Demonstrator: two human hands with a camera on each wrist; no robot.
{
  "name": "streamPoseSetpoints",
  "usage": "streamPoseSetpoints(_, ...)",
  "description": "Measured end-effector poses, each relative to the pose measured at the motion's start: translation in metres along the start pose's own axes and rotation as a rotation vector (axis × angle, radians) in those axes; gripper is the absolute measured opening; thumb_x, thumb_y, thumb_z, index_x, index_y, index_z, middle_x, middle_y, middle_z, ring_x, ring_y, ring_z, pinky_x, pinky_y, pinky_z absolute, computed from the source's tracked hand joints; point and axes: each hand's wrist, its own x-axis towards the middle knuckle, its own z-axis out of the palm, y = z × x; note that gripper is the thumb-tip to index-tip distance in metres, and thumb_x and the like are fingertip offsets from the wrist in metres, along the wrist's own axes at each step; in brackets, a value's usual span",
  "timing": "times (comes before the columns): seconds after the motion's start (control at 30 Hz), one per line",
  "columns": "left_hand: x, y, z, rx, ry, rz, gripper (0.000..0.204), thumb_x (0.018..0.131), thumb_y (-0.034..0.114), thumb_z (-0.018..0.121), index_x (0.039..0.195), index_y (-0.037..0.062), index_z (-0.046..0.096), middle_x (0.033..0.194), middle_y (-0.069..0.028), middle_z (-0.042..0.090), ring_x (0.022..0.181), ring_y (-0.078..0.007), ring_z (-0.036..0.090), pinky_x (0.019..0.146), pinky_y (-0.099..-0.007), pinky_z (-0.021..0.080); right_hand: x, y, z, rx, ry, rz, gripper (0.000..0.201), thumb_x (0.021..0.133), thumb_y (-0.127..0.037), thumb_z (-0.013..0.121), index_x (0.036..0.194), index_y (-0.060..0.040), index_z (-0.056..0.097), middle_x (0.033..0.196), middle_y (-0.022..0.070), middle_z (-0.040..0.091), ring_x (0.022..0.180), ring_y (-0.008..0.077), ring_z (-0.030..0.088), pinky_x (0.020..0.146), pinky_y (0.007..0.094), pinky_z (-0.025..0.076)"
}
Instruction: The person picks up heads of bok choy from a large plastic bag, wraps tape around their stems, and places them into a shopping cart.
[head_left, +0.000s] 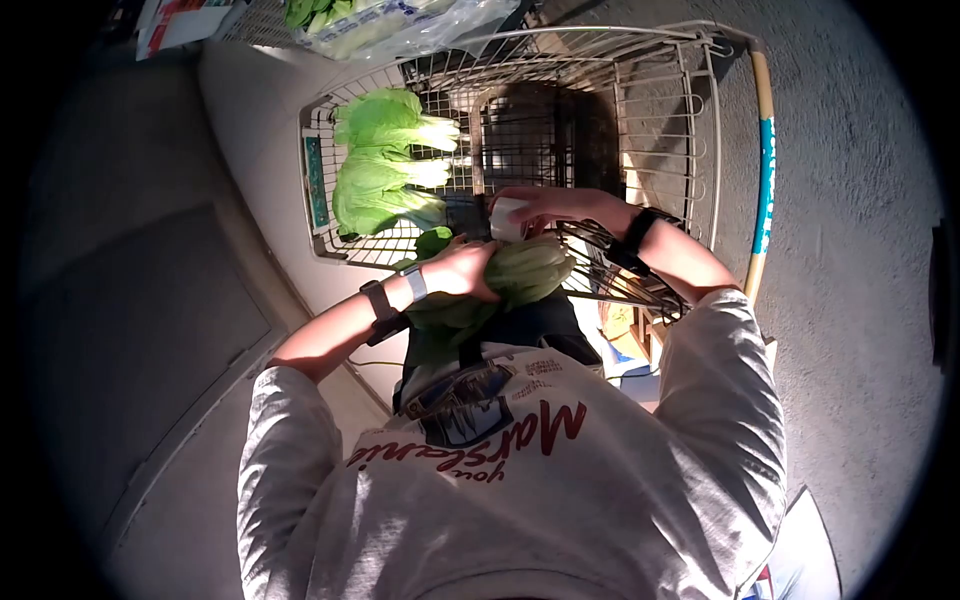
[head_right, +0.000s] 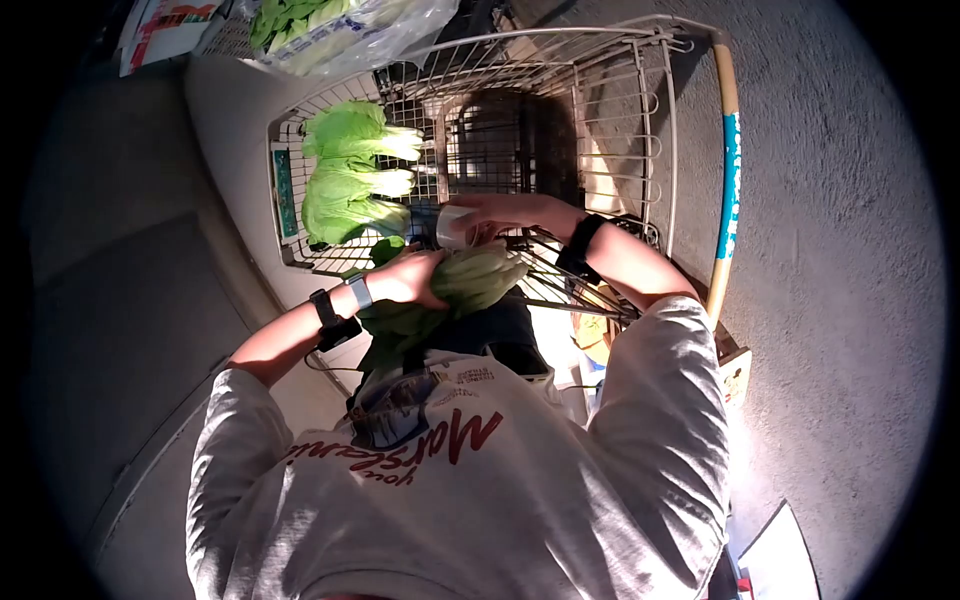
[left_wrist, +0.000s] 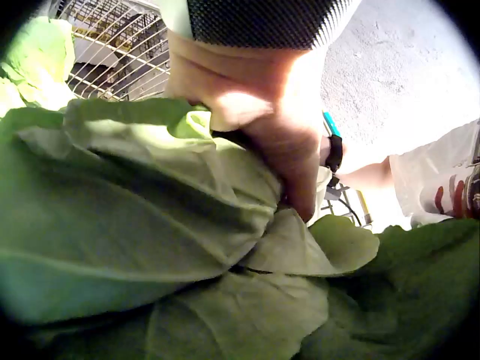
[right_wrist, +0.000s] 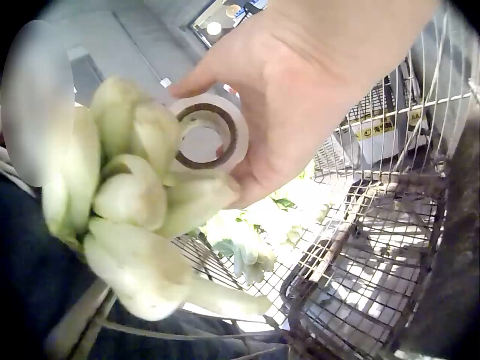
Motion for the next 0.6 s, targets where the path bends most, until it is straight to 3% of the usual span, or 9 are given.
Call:
streamPoseSetpoints(0.1,0.0,0.001,-0.01,0.021,-0.107,0.014,0.089,0.053,0.04,0.079,0.12,-0.0031,0.04,0.108,-0.0216,0.054,0.104,-0.0329,0.052,0.088,-0.0365,0.042,0.01,-0.003,-0.005,0.048,-0.052,0.119,0.053,0.082,-0.035,0.059,0.123,-0.0075,0.04,0.11,0.0092,0.05,0.095,0.0182,0.054,0.075,0.0309,0.05)
streamPoseSetpoints(0.13,-0.001,-0.002,-0.004,0.07,0.073,0.158,0.092,0.052,0.043,0.079,0.12,-0.0036,0.039,0.11,-0.0225,0.053,0.104,-0.0332,0.052,0.088,-0.0372,0.041,0.014,0.004,-0.009,0.02,-0.046,0.145,0.055,0.082,-0.04,0.056,0.123,-0.0068,0.04,0.11,0.0117,0.051,0.093,0.0191,0.055,0.072,0.0296,0.051)
streamPoseSetpoints(0.23,0.002,-0.005,0.0,0.063,-0.041,0.036,0.096,0.05,0.049,0.078,0.12,-0.0033,0.039,0.112,-0.0232,0.052,0.105,-0.0332,0.051,0.089,-0.0373,0.041,0.021,0.015,-0.015,-0.043,0.012,0.169,0.053,0.087,-0.044,0.047,0.122,-0.0059,0.042,0.111,0.0139,0.052,0.093,0.0184,0.056,0.071,0.0293,0.052)
streamPoseSetpoints(0.33,0.005,-0.002,-0.004,0.061,-0.108,-0.011,0.097,0.049,0.053,0.077,0.12,-0.0024,0.041,0.111,-0.0232,0.053,0.103,-0.0333,0.052,0.088,-0.0374,0.042,0.021,0.022,-0.009,-0.018,0.109,0.143,0.048,0.092,-0.043,0.038,0.116,-0.0024,0.046,0.105,0.0073,0.055,0.096,0.0155,0.055,0.075,0.0298,0.05)
streamPoseSetpoints(0.4,0.007,0.0,-0.005,0.062,-0.122,-0.034,0.096,0.049,0.054,0.076,0.119,-0.0026,0.042,0.109,-0.0231,0.054,0.102,-0.0329,0.054,0.087,-0.0373,0.042,0.029,0.049,-0.015,0.105,-0.012,0.162,0.052,0.091,-0.048,0.036,0.121,-0.0064,0.044,0.112,0.01,0.052,0.094,0.0166,0.056,0.073,0.0279,0.051)
streamPoseSetpoints(0.5,0.011,-0.007,-0.005,0.036,-0.146,-0.054,0.094,0.05,0.052,0.076,0.117,-0.0036,0.043,0.105,-0.0232,0.057,0.099,-0.0324,0.056,0.085,-0.0368,0.044,0.038,0.087,-0.029,0.227,-0.131,0.303,0.051,0.092,-0.047,0.035,0.115,-0.004,0.048,0.105,0.0086,0.056,0.088,0.0125,0.058,0.068,0.0237,0.05)
streamPoseSetpoints(0.6,0.012,-0.009,-0.01,-0.043,-0.172,-0.066,0.092,0.05,0.048,0.077,0.117,-0.0049,0.043,0.104,-0.0237,0.057,0.098,-0.0325,0.056,0.084,-0.0358,0.044,0.045,0.154,-0.054,0.156,-0.066,0.417,0.044,0.09,-0.04,0.044,0.107,0.0,0.052,0.098,0.0074,0.059,0.085,0.0082,0.058,0.067,0.0222,0.05)
